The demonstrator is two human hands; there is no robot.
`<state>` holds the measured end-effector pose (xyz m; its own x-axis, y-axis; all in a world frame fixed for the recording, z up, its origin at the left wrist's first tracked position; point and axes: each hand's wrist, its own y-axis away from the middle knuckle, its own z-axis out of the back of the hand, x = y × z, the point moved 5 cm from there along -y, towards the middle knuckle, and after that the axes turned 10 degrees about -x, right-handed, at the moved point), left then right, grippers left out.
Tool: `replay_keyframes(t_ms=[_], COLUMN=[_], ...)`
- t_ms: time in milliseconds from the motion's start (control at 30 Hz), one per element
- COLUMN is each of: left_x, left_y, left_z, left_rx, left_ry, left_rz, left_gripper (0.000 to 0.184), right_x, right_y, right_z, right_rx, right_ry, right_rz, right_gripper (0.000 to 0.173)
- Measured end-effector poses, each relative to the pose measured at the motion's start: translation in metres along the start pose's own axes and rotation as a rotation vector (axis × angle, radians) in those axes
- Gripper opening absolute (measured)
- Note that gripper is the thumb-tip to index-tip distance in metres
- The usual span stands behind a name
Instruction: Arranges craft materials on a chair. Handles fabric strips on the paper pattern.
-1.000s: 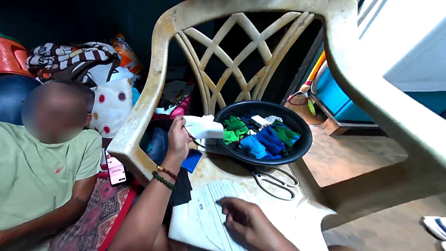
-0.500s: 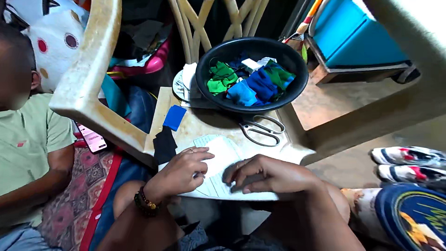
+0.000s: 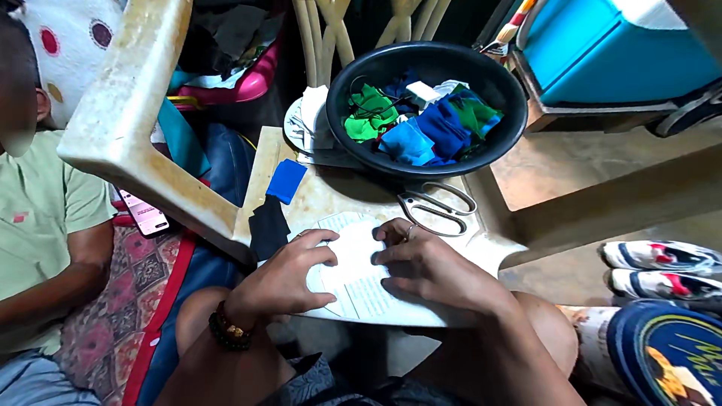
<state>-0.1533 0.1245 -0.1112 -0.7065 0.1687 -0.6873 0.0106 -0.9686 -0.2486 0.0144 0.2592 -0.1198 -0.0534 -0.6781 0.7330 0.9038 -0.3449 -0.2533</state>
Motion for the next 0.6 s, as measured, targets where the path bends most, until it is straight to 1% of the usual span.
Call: replay_keyframes(t_ms=[100,167,233,300,367,433,533,600], left_x=[0.003,0.003,0.003,0.003,0.003,0.003,0.004,0.005], left_y=[0.000,0.000,-0.001,-0.001,-0.002,-0.002,-0.002,-0.003], left_z=[-0.002,-0.002,-0.001,0.001,0.003,0.004,0.004,0.002], left_rx=[-0.001,0.002,-0.003,0.013,0.039,0.032,-0.077,-0.105], left_ry=[-0.018,-0.019,0.000,0.033,0.053,0.050,-0.007,-0.054], left_rz=[0.015,0.007,0.004,0.027,0.050,0.055,0.044,0.050], left_gripper=[0.018,0.014,0.013,0.016,0.027,0.035,0.033,0.036], right_x=[0.000,0.001,0.000,-0.005,-0.010,-0.011,-0.003,0.001], right_y=[0.001,0.001,0.002,0.002,0.000,-0.004,-0.007,-0.006], right_z=[0.000,0.001,0.003,0.004,0.003,-0.002,-0.007,-0.007], right_rx=[0.045,0.092,0.085,-0.018,-0.146,-0.220,-0.183,-0.130], right_ry=[-0.030,-0.056,-0.079,-0.069,-0.015,0.068,0.148,0.150], right_rz=[0.009,0.017,0.019,-0.006,-0.056,-0.075,-0.054,-0.057], right_gripper=[0.015,0.012,0.015,0.018,0.021,0.027,0.032,0.034])
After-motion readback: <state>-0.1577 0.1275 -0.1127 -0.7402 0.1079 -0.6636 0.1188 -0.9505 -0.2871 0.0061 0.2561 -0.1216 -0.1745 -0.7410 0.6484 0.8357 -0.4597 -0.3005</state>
